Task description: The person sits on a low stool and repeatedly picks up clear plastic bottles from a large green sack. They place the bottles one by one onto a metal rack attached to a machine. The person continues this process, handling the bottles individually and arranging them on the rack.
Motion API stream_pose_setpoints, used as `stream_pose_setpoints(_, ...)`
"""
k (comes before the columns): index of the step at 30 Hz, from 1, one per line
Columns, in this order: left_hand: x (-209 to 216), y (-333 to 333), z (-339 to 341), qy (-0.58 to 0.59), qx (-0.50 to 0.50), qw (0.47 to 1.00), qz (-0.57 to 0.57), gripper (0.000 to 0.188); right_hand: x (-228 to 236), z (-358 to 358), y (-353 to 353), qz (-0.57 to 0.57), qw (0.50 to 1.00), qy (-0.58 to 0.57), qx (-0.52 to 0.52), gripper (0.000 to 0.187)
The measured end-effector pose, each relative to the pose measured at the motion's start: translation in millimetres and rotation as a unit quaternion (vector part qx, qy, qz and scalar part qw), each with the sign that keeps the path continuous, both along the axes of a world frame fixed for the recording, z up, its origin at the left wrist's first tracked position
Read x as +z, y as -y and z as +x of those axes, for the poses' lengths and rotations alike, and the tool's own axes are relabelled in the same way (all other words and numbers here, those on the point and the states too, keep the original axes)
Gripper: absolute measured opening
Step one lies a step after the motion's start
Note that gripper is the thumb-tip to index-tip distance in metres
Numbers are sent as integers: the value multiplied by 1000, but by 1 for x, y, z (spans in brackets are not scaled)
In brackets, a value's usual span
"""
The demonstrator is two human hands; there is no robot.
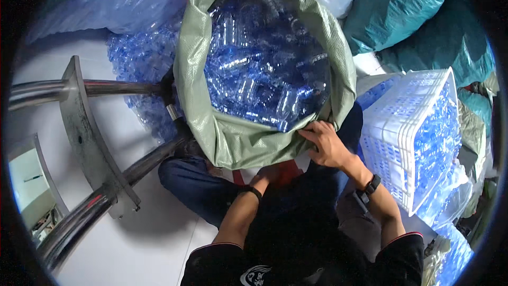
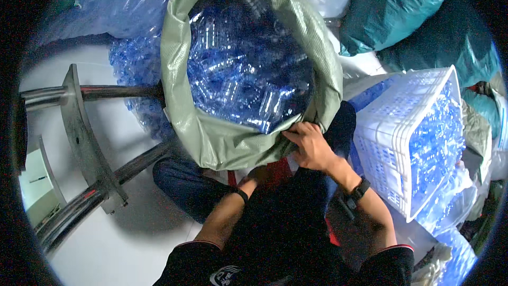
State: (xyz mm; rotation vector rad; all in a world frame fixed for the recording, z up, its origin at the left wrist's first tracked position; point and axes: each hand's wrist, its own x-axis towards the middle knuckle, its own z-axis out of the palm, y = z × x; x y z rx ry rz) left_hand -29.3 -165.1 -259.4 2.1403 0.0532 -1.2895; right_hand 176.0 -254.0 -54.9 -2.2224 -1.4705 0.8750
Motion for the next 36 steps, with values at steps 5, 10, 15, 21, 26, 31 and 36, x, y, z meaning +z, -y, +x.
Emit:
stream_pose_setpoints(5, -20, -14, 60, 200, 46, 975, 88, 48, -4, 9, -2, 27, 999, 6, 23, 61)
stream_pose_setpoints(10, 81, -25, 53, 56, -56, 995, -68, 37, -15, 12, -3, 87, 992, -50, -75, 29)
stream_pose_setpoints(15, 240, -96, 51, 249, 266, 905, -218, 19, -9, -5, -21, 183, 952, -2, -244, 22)
stream_pose_setpoints(21, 224, -138, 116, 349, 296, 877, 147, 68, 7, 30, -50, 205, 914, 298, -183, 54)
stream_pose_setpoints(26, 185, -102, 119, 373, 243, 869, 215, 77, -4, 93, -50, 26, 930, 330, -161, 55)
stream_pose_setpoints(31, 238, -122, 93, 482, 347, 794, 132, 50, 10, 110, -27, 188, 960, 97, -182, 57)
stream_pose_setpoints(36, 307, -144, 54, 543, 224, 809, 28, 42, 54, 89, -22, 167, 847, -497, 89, 73)
